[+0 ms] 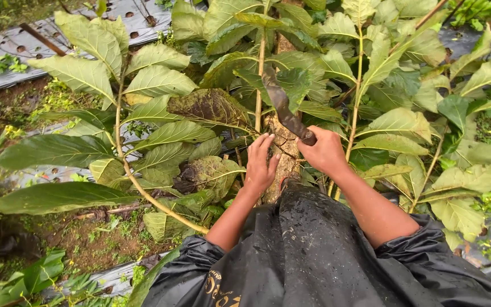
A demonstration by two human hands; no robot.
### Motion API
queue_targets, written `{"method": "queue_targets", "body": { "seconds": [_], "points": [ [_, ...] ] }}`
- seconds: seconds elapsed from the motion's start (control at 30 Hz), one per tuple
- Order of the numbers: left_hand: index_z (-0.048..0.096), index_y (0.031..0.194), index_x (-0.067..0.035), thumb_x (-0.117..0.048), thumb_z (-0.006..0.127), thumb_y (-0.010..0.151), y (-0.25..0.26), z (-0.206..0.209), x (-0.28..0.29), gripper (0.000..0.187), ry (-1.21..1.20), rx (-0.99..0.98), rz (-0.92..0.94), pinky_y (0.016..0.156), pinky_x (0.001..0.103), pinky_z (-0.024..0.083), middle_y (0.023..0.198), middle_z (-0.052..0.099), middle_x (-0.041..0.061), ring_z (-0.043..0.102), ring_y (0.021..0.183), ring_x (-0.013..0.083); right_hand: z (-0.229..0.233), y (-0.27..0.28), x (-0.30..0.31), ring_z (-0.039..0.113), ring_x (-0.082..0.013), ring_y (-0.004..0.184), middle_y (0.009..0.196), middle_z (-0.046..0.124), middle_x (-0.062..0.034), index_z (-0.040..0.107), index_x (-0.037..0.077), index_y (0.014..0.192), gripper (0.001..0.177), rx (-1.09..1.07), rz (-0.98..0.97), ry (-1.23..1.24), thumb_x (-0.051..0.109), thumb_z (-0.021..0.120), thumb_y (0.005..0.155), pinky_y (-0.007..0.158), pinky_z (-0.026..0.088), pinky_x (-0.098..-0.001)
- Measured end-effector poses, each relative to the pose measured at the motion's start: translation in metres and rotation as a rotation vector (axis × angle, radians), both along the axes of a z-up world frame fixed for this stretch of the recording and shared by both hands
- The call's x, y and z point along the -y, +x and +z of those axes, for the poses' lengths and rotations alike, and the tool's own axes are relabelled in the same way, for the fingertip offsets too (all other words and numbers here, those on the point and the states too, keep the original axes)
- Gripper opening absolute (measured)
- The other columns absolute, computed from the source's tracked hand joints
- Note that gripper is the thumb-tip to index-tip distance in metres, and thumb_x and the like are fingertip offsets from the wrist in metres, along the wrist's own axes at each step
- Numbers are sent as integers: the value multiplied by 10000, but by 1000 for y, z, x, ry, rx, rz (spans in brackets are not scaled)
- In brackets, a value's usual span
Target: The person walks through a garden and uses a sickle to cut small branches and twigs from a tree trunk. They hold the branches with one hand while cutting them with the other, clearing the trunk of smaller growth.
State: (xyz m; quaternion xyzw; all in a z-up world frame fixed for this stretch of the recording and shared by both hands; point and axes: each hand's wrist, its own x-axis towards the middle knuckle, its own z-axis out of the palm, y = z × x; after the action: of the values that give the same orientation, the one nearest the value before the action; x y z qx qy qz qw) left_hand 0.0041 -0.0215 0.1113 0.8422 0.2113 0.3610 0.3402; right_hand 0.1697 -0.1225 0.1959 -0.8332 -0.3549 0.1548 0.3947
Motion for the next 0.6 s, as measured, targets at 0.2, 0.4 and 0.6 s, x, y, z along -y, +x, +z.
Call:
{"method": "queue_targets", "body": {
  "seconds": [0.2,0.4,0.6],
  "points": [
    [515,1479,-57,-110,569,1021,40,-16,-10,465,-1,84,-407,1162,561,380,1451,555,193,466,1397,426,-12,-11,22,543,-216,483,500,555,-93,721,101,762,96,-38,-57,34,170,763,813,495,428,-367],
    [693,1169,-84,-143,602,1025,75,-48,-8,180,42,170,-486,999,523,508,1118,703,128,652,1122,405,1,-11,40,560,-203,479,470,527,-86,715,108,745,109,-59,-134,38,180,774,803,494,425,-333],
    [704,1190,-179,-263,598,1049,80,-54,-15,196,0,98,-420,858,474,544,966,634,71,659,976,349,16,3,47,563,-173,504,475,536,-75,725,125,771,129,-109,-136,24,223,800,810,509,429,-326]
  ]
}}
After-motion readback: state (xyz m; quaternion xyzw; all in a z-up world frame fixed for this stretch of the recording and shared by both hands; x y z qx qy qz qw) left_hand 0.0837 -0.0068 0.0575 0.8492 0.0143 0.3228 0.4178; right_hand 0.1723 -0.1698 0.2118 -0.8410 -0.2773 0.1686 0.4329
